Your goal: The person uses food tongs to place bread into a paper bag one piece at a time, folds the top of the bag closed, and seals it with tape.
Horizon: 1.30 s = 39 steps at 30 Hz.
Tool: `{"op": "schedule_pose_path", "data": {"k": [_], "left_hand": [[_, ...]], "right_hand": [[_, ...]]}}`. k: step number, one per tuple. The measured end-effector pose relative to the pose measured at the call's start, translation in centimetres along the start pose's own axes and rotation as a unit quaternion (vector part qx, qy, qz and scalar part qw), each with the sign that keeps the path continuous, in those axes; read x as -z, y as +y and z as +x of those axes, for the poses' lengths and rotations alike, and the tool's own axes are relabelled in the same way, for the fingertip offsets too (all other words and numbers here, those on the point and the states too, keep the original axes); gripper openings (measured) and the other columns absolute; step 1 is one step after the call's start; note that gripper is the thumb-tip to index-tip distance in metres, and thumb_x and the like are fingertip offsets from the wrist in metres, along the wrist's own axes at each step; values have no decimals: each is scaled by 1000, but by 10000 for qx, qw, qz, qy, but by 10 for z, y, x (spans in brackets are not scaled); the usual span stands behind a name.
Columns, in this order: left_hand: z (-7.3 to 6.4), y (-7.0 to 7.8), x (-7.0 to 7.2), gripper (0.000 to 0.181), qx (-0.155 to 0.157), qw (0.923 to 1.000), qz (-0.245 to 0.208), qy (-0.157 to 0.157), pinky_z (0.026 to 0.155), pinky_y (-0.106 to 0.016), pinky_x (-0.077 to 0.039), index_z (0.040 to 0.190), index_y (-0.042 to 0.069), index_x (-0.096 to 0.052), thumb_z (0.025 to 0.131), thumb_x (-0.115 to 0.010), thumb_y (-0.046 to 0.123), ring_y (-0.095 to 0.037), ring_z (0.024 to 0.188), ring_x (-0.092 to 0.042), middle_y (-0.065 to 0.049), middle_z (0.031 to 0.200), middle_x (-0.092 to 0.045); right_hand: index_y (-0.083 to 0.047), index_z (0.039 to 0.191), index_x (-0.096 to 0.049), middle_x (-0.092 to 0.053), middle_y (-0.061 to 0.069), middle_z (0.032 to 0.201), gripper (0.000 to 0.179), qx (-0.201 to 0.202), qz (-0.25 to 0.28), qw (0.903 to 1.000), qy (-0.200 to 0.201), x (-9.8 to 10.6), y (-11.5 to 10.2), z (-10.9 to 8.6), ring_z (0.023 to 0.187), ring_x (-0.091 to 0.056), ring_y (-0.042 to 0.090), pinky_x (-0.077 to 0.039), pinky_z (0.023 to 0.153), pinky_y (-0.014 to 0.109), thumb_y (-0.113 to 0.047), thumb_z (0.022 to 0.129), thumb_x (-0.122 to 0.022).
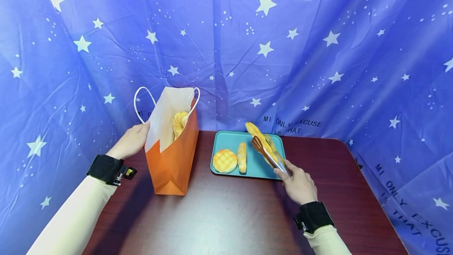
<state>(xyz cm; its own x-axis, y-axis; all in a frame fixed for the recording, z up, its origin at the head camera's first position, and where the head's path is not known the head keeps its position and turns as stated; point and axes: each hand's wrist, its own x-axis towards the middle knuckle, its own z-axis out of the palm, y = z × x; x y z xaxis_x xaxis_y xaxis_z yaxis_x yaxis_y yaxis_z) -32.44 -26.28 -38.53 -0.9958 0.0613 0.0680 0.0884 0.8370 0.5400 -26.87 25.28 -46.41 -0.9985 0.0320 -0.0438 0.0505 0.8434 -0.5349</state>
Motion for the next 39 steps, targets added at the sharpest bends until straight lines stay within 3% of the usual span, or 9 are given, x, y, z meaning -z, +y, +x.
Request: {"op": "schedule_pose_path", "data": {"k": [7,17,25,32,39], "left_hand": [[-1,1,-1,72,22,10000,-12,45,110,-63,-44,129,-7,-61,113,-12,43,-52,131,-54,-35,138,-58],[-1,2,-3,71,7,10000,-80,-18,107,-63,-45,130,-7,-60,113,-12,43,-52,131,-55,-35,137,-58],[0,3,-3,69,70,9999,-94,-35,95,-57,-48,112,-2,-61,113,-12,47,-45,119,-62,-29,117,-62],[1,5,-3,73,85,9999,-99,-62,97,-57,-48,118,-3,-62,112,-11,49,-45,120,-62,-31,117,-62],[1,5,-1,77,78,10000,-22,-45,109,-63,-44,139,-4,-56,112,-9,50,-50,133,-54,-33,143,-56]], "right_hand": [[-20,159,-43,-71,-5,73,76,130,32,9999,26,10,-20,-4,66,-59,15,-40,63,30,-67,100,-52],[-16,159,-43,-71,-7,72,79,439,14,9990,89,25,-42,-13,66,-60,13,-41,64,30,-68,100,-51],[-12,158,-45,-71,-5,73,79,650,65,9978,116,41,-63,-20,63,-61,13,-42,61,30,-66,100,-53],[-13,158,-44,-70,-5,74,77,791,-189,9966,102,60,-86,-24,61,-58,15,-39,56,30,-65,101,-52],[-20,156,-48,-69,-4,74,70,937,-387,9947,197,80,-118,-27,60,-60,14,-41,50,32,-62,101,-55]]}}
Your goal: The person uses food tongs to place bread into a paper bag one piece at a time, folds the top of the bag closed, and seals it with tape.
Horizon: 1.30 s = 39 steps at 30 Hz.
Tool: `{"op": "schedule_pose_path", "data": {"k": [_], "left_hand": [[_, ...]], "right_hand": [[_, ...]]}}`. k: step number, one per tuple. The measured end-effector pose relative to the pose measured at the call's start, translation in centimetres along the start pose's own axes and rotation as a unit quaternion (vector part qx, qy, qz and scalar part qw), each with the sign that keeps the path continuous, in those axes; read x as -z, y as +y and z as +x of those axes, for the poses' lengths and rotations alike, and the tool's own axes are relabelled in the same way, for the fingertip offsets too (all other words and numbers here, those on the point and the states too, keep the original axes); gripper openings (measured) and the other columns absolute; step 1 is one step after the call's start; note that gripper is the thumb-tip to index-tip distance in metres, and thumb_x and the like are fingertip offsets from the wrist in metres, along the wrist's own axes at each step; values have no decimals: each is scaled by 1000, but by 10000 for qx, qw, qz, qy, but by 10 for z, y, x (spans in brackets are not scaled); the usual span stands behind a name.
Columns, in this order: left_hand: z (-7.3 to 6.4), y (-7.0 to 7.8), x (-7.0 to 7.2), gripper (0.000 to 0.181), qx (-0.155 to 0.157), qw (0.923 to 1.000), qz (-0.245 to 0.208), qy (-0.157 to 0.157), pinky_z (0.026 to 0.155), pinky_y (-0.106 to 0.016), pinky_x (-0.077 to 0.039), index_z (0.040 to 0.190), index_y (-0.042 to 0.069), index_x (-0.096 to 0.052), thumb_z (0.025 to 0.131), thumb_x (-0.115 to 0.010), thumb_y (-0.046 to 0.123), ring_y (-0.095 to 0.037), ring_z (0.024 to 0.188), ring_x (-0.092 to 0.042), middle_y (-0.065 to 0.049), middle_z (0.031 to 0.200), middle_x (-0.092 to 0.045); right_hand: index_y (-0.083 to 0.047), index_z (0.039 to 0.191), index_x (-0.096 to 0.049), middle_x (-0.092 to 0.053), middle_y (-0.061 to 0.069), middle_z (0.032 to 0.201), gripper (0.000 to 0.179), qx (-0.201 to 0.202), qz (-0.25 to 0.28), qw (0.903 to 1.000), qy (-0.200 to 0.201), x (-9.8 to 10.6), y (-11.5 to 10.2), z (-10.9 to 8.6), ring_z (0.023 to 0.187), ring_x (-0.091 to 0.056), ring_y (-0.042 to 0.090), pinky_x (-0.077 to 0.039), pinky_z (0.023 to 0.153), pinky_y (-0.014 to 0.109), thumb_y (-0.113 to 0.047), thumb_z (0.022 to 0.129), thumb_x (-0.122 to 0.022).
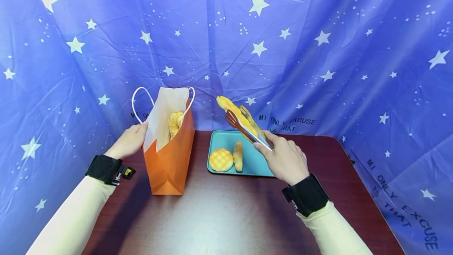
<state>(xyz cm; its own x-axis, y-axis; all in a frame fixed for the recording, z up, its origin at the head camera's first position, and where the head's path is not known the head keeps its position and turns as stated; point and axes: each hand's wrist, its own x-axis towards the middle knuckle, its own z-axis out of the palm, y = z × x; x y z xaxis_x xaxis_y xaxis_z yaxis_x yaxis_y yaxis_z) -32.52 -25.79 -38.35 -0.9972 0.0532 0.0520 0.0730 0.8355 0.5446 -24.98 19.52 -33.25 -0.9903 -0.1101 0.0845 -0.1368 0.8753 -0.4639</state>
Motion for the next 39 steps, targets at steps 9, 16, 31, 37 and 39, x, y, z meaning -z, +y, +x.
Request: {"op": "schedule_pose_path", "data": {"k": [9,16,31,37,39], "left_hand": [[-1,0,-1,78,45,10000,18,8,110,-63,-44,141,-4,-56,111,-10,52,-49,134,-54,-32,145,-55],[-1,1,0,78,12,10000,38,-30,110,-63,-44,143,-4,-54,112,-9,51,-49,134,-53,-32,145,-54],[-4,2,-1,78,68,9999,70,47,110,-63,-44,140,-6,-57,112,-10,50,-49,134,-54,-33,144,-55],[-4,2,-1,78,100,9999,49,15,109,-62,-45,139,-4,-58,112,-10,51,-48,134,-54,-32,145,-55],[-3,2,-1,77,103,9999,8,-8,106,-62,-46,134,-3,-60,112,-10,51,-48,132,-56,-33,142,-57]], "right_hand": [[-20,158,-46,-71,-1,78,71,256,10,9996,81,15,-27,7,61,-60,14,-41,48,33,-62,102,-54],[-22,157,-48,-72,-1,78,66,438,-34,9988,207,22,-42,14,64,-62,14,-43,50,32,-60,103,-53],[-28,153,-53,-69,8,99,57,841,-286,9953,386,29,-103,27,73,-57,27,-38,51,35,-56,103,-56],[-32,152,-52,-58,4,77,56,941,-306,9947,285,24,-129,29,65,-54,24,-38,49,36,-57,103,-55],[-33,151,-54,-59,3,77,54,975,-356,9942,281,20,-137,30,68,-57,24,-39,51,37,-57,103,-55]]}}
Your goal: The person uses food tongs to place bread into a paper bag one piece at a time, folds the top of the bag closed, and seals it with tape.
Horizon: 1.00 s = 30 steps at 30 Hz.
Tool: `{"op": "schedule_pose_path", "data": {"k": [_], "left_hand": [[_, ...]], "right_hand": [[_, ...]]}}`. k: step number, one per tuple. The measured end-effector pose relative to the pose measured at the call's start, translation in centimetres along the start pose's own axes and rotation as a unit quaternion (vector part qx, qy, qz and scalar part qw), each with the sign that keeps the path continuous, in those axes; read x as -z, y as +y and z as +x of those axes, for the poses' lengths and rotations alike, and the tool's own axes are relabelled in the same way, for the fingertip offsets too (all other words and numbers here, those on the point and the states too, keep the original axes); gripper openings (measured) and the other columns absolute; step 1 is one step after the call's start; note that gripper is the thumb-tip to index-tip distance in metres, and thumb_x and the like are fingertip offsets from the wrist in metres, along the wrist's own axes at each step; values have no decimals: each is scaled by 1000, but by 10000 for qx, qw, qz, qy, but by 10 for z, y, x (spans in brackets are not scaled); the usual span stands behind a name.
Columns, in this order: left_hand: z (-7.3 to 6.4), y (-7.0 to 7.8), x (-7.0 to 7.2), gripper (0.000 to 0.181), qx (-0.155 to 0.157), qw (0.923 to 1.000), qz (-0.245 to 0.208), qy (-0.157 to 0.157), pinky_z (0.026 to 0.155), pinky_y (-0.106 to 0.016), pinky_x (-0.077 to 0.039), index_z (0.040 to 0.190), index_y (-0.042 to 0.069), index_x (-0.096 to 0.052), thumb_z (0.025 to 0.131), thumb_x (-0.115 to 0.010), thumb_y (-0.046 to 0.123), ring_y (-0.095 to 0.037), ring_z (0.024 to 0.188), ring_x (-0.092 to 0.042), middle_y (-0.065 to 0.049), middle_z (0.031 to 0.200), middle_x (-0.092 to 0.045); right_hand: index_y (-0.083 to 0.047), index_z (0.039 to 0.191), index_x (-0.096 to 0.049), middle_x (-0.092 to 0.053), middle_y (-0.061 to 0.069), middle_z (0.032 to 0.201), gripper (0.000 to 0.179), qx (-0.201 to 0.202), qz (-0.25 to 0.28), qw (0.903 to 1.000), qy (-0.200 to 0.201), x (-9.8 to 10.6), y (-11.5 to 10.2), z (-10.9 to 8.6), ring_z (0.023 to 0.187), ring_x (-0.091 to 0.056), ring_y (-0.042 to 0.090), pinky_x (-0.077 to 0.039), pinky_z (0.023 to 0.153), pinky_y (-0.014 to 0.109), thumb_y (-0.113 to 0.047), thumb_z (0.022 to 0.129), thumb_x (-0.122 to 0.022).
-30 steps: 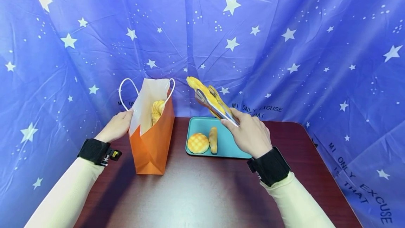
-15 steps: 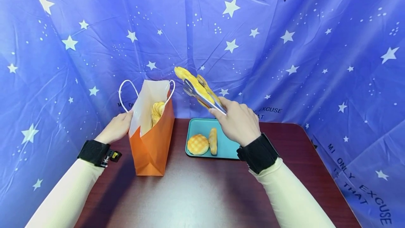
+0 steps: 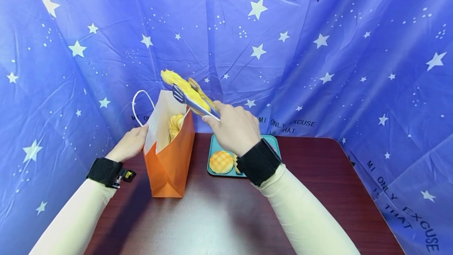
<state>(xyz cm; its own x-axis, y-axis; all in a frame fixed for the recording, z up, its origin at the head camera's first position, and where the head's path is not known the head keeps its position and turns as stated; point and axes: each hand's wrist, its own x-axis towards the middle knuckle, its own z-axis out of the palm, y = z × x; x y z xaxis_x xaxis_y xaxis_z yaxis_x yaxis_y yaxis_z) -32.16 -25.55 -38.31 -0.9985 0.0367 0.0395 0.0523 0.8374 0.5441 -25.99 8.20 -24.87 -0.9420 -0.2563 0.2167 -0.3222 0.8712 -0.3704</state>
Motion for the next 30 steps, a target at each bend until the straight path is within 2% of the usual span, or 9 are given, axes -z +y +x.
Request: {"op": "schedule_pose_path", "data": {"k": [4,11,16,21,27,30], "left_hand": [[0,0,0,76,-5,10000,-11,38,102,-60,-48,121,-3,-63,112,-11,51,-48,127,-59,-33,133,-60],[0,0,-2,77,25,10000,-16,56,107,-62,-46,132,-3,-62,111,-11,52,-48,131,-56,-32,141,-57],[2,-1,-1,75,28,10000,-32,70,102,-60,-48,117,0,-65,111,-12,53,-46,128,-59,-30,133,-61],[1,-2,0,73,-43,9999,-90,51,105,-59,-47,126,2,-63,111,-12,52,-44,130,-59,-28,136,-61],[0,-3,1,72,-71,9999,-91,121,101,-58,-48,119,0,-65,112,-12,49,-44,126,-60,-29,133,-62],[1,-5,0,71,-121,9998,-68,166,105,-59,-47,129,-1,-64,113,-13,45,-45,130,-58,-30,139,-60]], "right_hand": [[-33,146,-58,-61,3,80,51,5,-10,10000,-41,-10,-15,7,75,-61,26,-42,53,39,-58,102,-56],[-32,146,-59,-61,2,78,52,-62,127,9999,-40,-32,-30,19,77,-63,24,-44,56,40,-57,101,-58],[-29,135,-65,-61,2,76,43,-117,323,9994,-55,-48,-33,28,75,-62,24,-44,56,41,-56,101,-59],[-29,126,-67,-65,2,82,36,-192,290,9994,-62,-63,-37,37,77,-63,24,-46,59,42,-55,102,-57],[-27,118,-67,-68,4,91,37,-295,204,9993,-97,-78,-44,46,85,-67,27,-51,66,47,-57,103,-54],[-26,111,-67,-68,4,92,36,-400,198,9989,-111,-83,-45,49,87,-68,28,-53,70,49,-58,103,-54]]}}
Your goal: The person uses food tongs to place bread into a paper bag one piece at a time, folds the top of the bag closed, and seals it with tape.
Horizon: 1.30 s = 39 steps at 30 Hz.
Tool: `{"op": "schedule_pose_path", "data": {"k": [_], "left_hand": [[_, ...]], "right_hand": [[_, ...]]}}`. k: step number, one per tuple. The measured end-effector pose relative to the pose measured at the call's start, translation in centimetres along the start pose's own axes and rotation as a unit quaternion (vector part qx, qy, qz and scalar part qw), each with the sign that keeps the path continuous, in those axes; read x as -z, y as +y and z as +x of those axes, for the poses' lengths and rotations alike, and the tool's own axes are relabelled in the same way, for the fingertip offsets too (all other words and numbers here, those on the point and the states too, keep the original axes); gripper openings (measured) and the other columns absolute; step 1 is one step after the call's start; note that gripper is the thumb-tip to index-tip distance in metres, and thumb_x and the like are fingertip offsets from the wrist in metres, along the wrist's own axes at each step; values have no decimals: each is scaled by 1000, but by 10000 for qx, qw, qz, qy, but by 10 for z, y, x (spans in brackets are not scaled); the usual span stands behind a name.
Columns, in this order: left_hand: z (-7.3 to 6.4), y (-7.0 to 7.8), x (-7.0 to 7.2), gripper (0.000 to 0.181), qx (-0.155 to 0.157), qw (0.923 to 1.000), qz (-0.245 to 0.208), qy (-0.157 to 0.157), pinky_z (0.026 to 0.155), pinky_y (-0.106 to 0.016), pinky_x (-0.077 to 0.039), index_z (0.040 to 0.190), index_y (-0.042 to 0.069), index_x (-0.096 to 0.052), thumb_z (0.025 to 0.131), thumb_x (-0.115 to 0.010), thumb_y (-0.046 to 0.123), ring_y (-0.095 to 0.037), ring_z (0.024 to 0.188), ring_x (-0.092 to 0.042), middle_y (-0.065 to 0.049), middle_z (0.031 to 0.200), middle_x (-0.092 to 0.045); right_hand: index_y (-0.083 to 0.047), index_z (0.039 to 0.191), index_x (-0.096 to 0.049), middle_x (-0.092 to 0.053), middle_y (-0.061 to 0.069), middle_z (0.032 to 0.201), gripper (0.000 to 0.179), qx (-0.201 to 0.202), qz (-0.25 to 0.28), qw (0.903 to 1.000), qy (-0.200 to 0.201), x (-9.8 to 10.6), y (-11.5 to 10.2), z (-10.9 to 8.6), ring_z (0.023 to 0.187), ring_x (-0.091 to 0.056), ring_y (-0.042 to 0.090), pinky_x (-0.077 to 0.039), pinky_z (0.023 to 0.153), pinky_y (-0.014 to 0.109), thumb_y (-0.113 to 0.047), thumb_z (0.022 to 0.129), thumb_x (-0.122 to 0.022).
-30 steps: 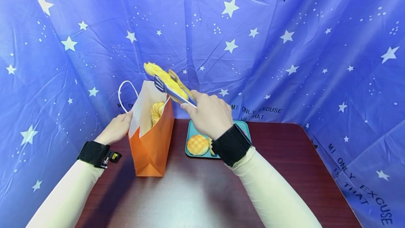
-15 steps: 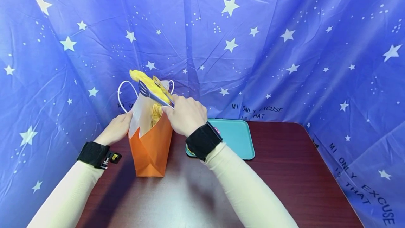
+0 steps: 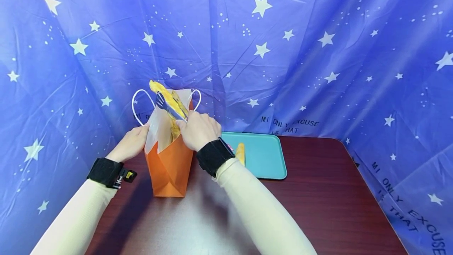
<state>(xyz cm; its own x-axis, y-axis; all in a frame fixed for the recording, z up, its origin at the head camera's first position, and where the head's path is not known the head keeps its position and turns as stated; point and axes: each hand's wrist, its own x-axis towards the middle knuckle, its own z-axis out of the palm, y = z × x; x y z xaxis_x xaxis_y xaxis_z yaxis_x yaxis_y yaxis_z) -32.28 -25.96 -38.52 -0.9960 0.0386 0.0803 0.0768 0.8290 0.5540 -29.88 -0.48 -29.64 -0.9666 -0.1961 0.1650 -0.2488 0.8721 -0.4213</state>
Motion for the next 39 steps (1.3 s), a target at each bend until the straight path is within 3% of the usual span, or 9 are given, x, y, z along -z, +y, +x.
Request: {"op": "schedule_pose_path", "data": {"k": [5,9,16,19,22,26,32,39], "left_hand": [[1,-1,0,67,-124,9999,60,21,110,-61,-45,143,-4,-56,113,-14,39,-48,133,-55,-31,144,-56],[1,-1,-1,67,-127,9999,68,60,110,-61,-45,142,-5,-57,114,-15,39,-48,131,-56,-32,142,-57],[1,-2,-1,73,32,10000,-56,62,105,-61,-47,117,-4,-64,113,-12,46,-48,127,-59,-32,132,-62],[1,-3,0,71,3,10000,-65,75,101,-60,-48,106,-2,-64,113,-12,46,-48,123,-61,-32,123,-64],[1,-5,0,70,-46,9999,-67,81,101,-60,-48,107,-2,-64,113,-12,45,-48,122,-61,-32,122,-64],[2,-5,1,72,-18,10000,-84,27,106,-61,-46,117,-3,-64,113,-12,47,-48,128,-58,-32,133,-61],[3,-4,1,72,67,9999,-85,-68,101,-58,-47,114,0,-64,112,-11,50,-46,126,-60,-30,129,-62],[3,-2,0,73,18,10000,-47,-42,101,-59,-47,113,-2,-64,112,-10,48,-48,126,-60,-31,126,-63]], "right_hand": [[-24,101,-66,-67,5,87,38,-140,-25,9999,-63,-7,0,2,85,-66,28,-52,71,48,-59,102,-53],[-22,96,-64,-68,6,88,39,-214,-141,9996,-83,-11,2,5,86,-68,29,-52,71,48,-59,103,-53],[-15,95,-64,-74,11,102,50,-521,-306,9980,-205,-14,9,7,101,-72,35,-56,83,52,-63,101,-51],[-16,97,-62,-72,10,99,53,-502,-171,9984,-211,-13,12,6,100,-71,34,-55,84,52,-67,100,-49],[-17,96,-60,-69,7,92,51,-437,-35,9989,-149,-12,15,6,94,-70,32,-55,82,52,-67,100,-50],[-19,93,-59,-67,6,86,49,-376,22,9992,-146,-11,17,4,91,-69,29,-54,79,51,-67,99,-52],[-20,98,-60,-67,6,89,46,-309,1,9993,-197,-11,19,3,97,-70,30,-55,82,52,-66,98,-55],[-18,118,-66,-69,7,98,53,-212,-10,9995,-235,-10,22,2,103,-70,31,-56,83,54,-66,97,-56]]}}
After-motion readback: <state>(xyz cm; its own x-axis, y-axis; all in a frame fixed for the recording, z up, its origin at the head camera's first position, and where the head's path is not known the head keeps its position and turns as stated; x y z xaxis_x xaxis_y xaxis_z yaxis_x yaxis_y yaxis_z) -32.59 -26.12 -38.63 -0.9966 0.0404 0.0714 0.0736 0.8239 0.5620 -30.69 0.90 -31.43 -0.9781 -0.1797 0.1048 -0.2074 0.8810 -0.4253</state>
